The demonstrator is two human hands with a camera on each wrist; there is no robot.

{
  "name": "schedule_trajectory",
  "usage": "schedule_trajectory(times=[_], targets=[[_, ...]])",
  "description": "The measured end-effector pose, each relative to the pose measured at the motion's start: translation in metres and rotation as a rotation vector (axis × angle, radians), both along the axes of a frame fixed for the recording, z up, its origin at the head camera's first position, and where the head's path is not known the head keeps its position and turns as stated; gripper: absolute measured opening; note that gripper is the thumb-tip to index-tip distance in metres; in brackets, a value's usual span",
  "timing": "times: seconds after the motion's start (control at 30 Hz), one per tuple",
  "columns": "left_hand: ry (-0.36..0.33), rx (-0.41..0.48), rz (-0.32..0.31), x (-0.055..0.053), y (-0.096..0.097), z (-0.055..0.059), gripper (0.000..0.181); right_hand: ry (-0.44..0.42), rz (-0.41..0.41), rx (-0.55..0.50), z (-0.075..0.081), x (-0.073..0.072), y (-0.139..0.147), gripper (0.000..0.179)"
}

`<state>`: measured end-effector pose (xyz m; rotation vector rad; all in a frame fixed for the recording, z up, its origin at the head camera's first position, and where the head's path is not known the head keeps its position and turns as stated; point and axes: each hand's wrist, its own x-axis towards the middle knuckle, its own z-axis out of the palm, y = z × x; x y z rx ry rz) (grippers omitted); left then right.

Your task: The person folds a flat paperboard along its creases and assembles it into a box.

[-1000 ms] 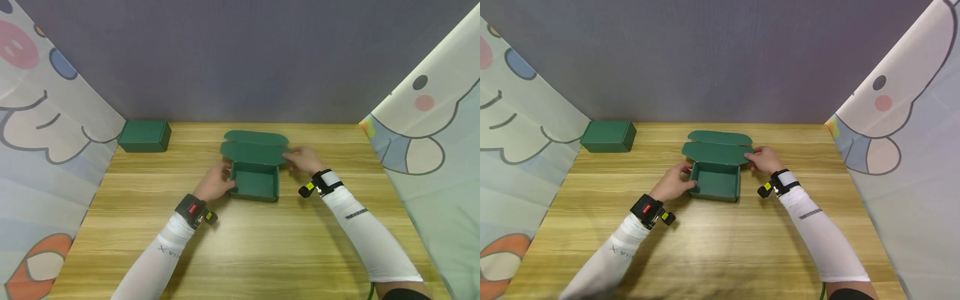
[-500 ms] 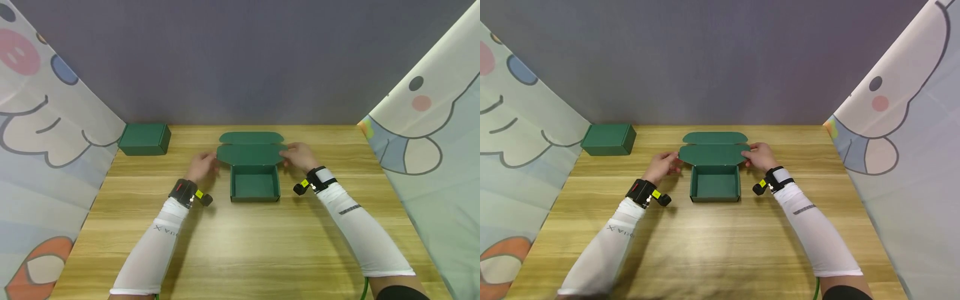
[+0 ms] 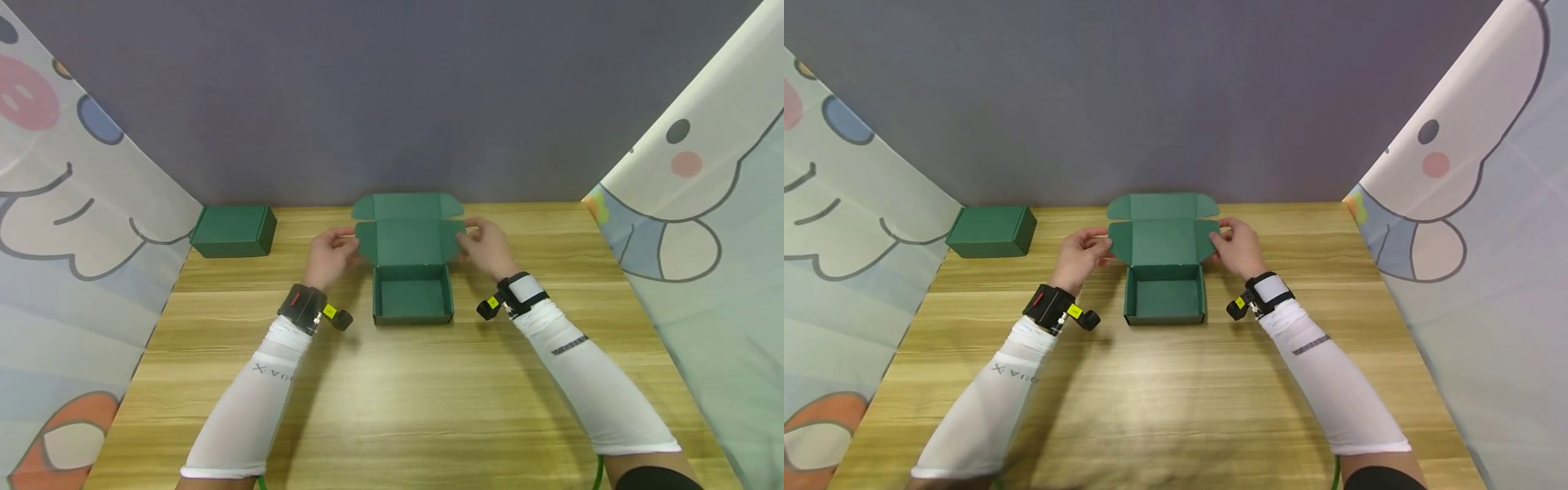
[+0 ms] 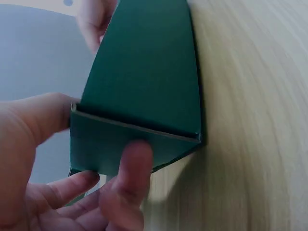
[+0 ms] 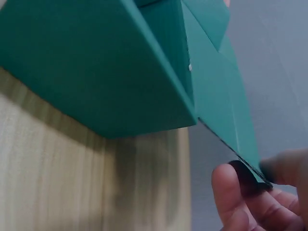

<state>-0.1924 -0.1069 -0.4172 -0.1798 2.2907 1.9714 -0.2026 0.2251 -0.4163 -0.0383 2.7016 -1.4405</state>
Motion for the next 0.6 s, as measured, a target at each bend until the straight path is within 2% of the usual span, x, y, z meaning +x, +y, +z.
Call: schedule_trajectory(times=[0.13, 0.23, 0.43, 0.6], targets=[[0.066, -0.004, 0.005, 0.001, 0.005, 0.005, 0.035, 0.130, -0.028, 0.020, 0.009, 0.004, -0.005, 0.043], [0.120, -0.023, 0.013, 0.003, 0.008, 0.007, 0.033, 0.180, -0.042, 0.011, 0.014, 0.006, -0.008, 0.040], [0.196, -0.097, 0.016, 0.003, 0.011, 0.007, 0.031, 0.191, -0.058, -0.048, 0.017, 0.013, -0.008, 0.037], [0.262, -0.145, 0.014, 0.005, 0.012, 0.004, 0.030, 0.169, -0.031, -0.147, 0.016, 0.019, -0.011, 0.036]])
